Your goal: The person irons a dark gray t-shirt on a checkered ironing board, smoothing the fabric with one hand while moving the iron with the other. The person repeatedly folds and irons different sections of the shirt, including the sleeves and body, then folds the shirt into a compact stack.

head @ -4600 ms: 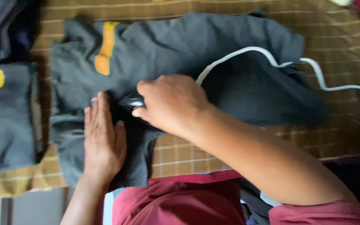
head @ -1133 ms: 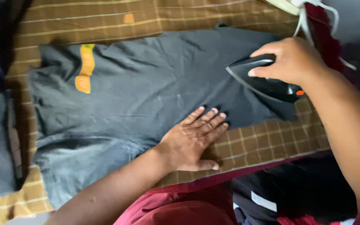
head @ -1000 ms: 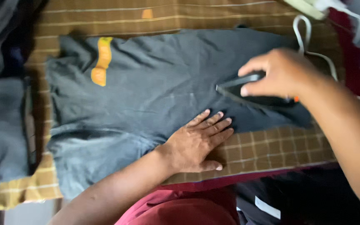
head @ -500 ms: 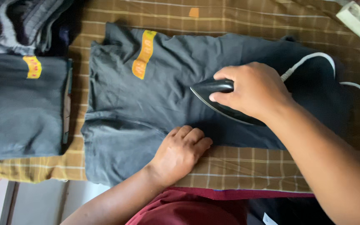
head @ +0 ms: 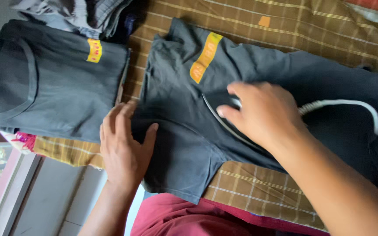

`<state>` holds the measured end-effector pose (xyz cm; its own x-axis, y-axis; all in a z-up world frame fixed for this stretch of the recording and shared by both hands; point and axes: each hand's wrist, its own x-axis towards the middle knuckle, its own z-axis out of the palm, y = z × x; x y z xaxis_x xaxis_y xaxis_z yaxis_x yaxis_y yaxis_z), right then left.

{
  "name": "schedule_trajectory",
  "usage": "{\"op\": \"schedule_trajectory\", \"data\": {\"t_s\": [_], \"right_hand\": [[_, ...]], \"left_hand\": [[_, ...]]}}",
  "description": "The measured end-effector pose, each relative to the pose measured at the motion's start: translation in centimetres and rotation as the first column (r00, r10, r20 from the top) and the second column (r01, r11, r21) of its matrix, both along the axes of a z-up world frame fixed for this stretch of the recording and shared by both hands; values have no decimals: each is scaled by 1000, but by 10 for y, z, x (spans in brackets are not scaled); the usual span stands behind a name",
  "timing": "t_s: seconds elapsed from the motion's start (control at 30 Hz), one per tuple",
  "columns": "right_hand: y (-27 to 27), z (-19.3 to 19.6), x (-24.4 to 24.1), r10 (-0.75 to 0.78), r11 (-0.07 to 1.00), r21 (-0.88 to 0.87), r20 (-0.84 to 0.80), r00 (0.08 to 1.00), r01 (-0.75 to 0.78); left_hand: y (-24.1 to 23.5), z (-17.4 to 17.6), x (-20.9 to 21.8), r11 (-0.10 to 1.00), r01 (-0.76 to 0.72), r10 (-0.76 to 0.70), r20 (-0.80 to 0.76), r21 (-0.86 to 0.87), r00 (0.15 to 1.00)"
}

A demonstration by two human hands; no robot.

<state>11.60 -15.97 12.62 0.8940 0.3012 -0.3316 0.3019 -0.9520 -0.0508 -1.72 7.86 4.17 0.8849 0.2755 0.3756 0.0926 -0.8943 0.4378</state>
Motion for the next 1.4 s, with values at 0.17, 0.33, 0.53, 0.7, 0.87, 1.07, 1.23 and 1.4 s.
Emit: {"op": "schedule_trajectory", "data": {"t_s": [0.17, 0.33, 0.53, 0.7, 0.87, 1.07, 1.23, 1.4], "right_hand": [[38, 5, 10, 18, 999, 35, -43, 999, -17], [53, 11, -9, 80, 994, 82, -182, 980, -66], [91, -1, 9, 102, 993, 58, -41, 994, -99], [126, -9, 19, 173, 978, 101, 95, 980, -183], [134, 0, 9, 185, 975, 131, -25, 982, -181], [153, 1, 16, 195, 971, 141, 12, 981, -195], [151, 12, 11, 234, 964, 160, -122, 965, -213], [151, 18, 10, 267, 961, 124, -172, 948, -248]], "left_hand": [[13, 13, -3, 971, -165, 96, -348, -174, 933], [27, 25, -6, 867, -243, 64, -388, -435, 919], [38, 16, -7, 847, -184, 2, -342, -499, 940], [43, 1, -12, 853, -226, -7, -444, -470, 896], [45, 9, -13, 848, -244, -8, -472, -470, 881], [50, 12, -16, 813, -263, -32, -491, -520, 871], [51, 13, -18, 795, -248, -47, -463, -554, 885], [55, 7, -21, 819, -214, -76, -470, -532, 879]]}}
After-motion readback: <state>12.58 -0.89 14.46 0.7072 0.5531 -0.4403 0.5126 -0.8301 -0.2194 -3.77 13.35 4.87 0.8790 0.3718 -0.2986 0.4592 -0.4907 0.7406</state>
